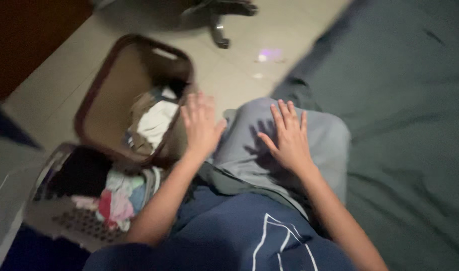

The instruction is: The person sits on a bed and folds several garments one by one, including a white t-shirt, brown shorts, green shorts, and blue shorts. Each item is smoothed, folded into a compact rectangle, and placed on the bed.

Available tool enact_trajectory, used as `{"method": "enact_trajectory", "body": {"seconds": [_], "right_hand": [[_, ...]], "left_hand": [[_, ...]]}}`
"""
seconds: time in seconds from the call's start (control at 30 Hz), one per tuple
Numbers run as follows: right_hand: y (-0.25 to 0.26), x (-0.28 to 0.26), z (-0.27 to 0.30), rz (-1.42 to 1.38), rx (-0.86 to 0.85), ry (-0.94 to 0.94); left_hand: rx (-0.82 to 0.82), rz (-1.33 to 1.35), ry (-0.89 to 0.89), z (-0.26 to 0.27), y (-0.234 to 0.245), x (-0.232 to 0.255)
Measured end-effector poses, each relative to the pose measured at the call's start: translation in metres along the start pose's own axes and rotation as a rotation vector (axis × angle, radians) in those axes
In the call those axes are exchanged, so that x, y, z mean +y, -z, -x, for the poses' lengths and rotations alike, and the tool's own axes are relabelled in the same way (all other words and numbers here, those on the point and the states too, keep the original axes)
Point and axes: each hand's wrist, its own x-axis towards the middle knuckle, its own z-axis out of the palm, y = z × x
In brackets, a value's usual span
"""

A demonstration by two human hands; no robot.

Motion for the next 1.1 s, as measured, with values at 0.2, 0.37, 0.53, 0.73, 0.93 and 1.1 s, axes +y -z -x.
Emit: {"method": "enact_trajectory", "body": {"seconds": [0.2, 0.37, 0.53, 0.73, 0.93, 1.1], "right_hand": [[-0.086, -0.053, -0.082, -0.020, -0.166, 0.308], [-0.176, -0.080, -0.133, 0.005, -0.318, 0.511], [-0.240, -0.079, -0.142, 0.149, -0.365, 0.632], [-0.245, -0.043, -0.141, 0.258, -0.562, 0.635], [-0.230, -0.043, -0.155, 0.305, -1.000, 0.533], [-0.243, -0.058, -0.162, -0.108, -1.272, 0.209]], "left_hand": [[-0.278, 0.044, 0.623, 0.035, -0.066, -0.143], [-0.222, 0.072, 0.764, 0.058, -0.136, -0.164], [-0.128, 0.050, 0.574, 0.064, -0.160, -0.152], [-0.254, 0.143, 0.455, 0.079, -0.155, -0.088], [-0.320, 0.412, 0.724, 0.081, -0.184, -0.150], [-0.326, -0.152, 0.940, 0.079, -0.201, -0.206]]}}
